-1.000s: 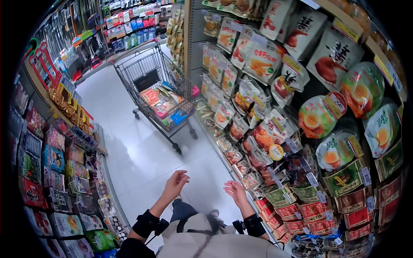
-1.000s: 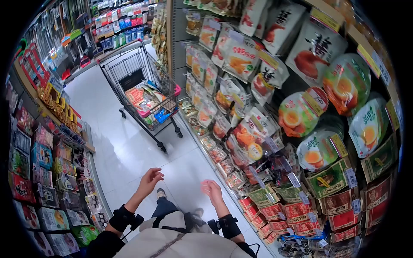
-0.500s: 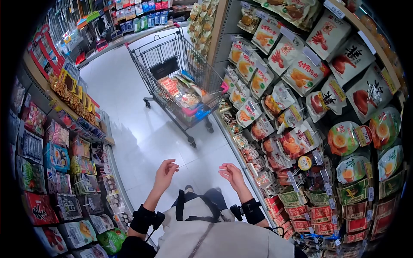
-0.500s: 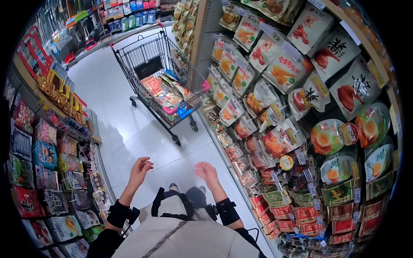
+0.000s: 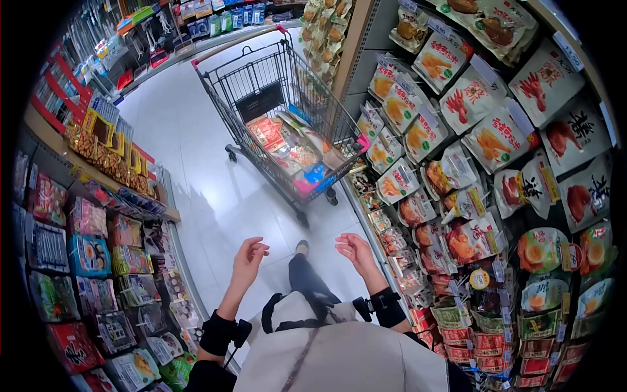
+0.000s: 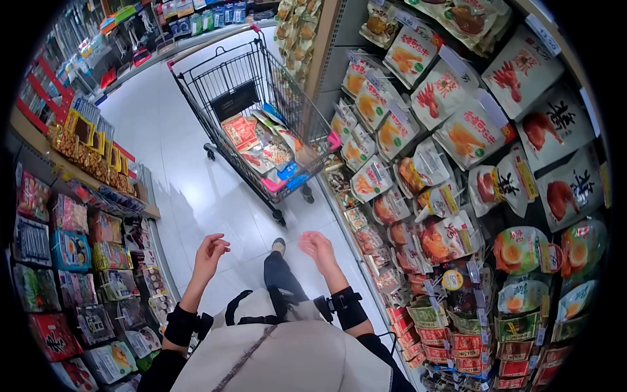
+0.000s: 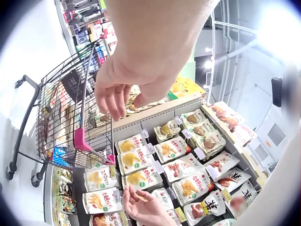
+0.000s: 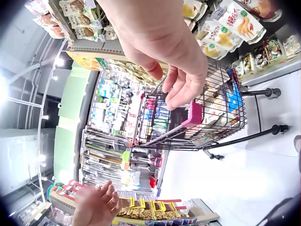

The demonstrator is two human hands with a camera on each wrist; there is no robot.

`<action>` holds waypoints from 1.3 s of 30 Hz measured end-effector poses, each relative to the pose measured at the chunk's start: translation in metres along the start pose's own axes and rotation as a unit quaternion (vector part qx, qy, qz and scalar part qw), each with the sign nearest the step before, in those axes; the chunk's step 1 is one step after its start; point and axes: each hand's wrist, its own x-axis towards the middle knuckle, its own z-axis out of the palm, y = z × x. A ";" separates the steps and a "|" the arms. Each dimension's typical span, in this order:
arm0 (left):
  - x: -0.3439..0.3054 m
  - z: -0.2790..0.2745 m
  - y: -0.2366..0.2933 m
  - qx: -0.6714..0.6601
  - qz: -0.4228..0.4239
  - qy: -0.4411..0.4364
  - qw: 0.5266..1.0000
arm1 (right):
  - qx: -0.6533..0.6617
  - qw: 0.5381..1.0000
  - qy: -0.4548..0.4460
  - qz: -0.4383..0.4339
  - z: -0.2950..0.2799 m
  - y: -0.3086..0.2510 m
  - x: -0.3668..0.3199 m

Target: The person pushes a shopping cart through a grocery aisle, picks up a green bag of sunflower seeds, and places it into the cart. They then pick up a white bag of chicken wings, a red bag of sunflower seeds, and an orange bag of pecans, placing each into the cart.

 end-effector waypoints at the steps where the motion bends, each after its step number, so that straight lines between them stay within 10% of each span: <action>1: 0.015 -0.003 0.003 0.006 -0.002 0.001 1.000 | 0.005 1.000 -0.001 -0.002 0.002 -0.005 0.016; 31: 0.361 -0.027 0.013 -0.025 -0.078 -0.196 0.977 | 0.034 0.988 0.150 0.012 0.068 -0.092 0.260; 39: 0.468 -0.045 -0.007 -0.008 -0.148 -0.262 0.954 | -0.211 0.942 0.262 0.014 0.066 -0.053 0.392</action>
